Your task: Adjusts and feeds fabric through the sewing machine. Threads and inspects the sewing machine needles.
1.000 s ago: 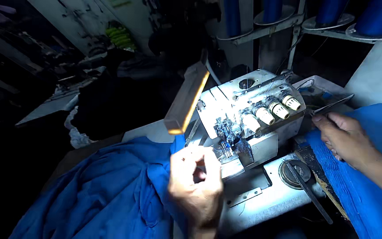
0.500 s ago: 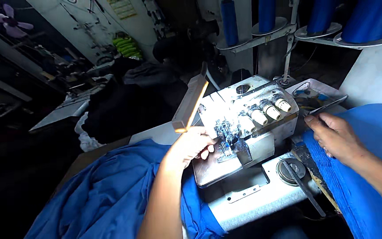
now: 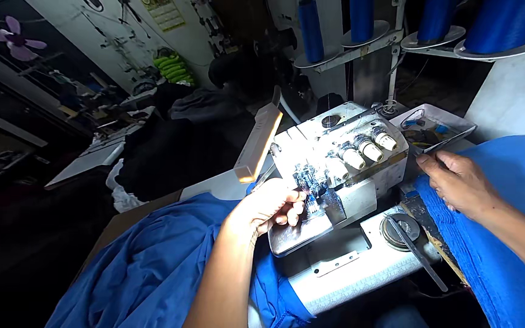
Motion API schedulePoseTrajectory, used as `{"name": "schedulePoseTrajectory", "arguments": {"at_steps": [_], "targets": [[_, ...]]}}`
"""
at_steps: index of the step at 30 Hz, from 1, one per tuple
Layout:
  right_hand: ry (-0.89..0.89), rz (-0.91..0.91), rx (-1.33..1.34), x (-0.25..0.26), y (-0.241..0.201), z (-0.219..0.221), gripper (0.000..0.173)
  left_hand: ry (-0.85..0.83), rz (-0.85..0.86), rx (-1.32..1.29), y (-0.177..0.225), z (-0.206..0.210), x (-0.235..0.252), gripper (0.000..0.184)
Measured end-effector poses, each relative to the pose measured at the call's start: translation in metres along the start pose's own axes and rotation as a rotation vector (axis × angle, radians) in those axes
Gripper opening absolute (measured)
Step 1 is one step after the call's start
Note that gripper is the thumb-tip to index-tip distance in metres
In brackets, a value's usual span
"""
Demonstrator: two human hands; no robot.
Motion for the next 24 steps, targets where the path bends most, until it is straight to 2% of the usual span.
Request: {"name": "schedulePoseTrajectory", "arguments": {"at_steps": [5,14,24], "targets": [[-0.002,-0.004,-0.001,0.000,0.000,-0.001,0.043,-0.049,0.013,-0.003,-0.003,-0.002,0.002,0.026],[0.001,-0.004,0.000,0.001,0.001,0.000,0.044,-0.031,0.017,0.012,-0.002,-0.001,0.002,0.026],[-0.009,-0.016,-0.033,0.001,0.001,-0.001,0.048,0.079,0.070,-0.004,-0.003,0.011,-0.002,0.023]]}}
Point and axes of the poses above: each hand's wrist, its own x-axis towards the middle knuckle, its own z-axis out of the palm, y = z × x, the point moved 2 cm from there along x, towards the middle knuckle, and after that the axes turned 2 degrees about x, right-handed, at the moved point
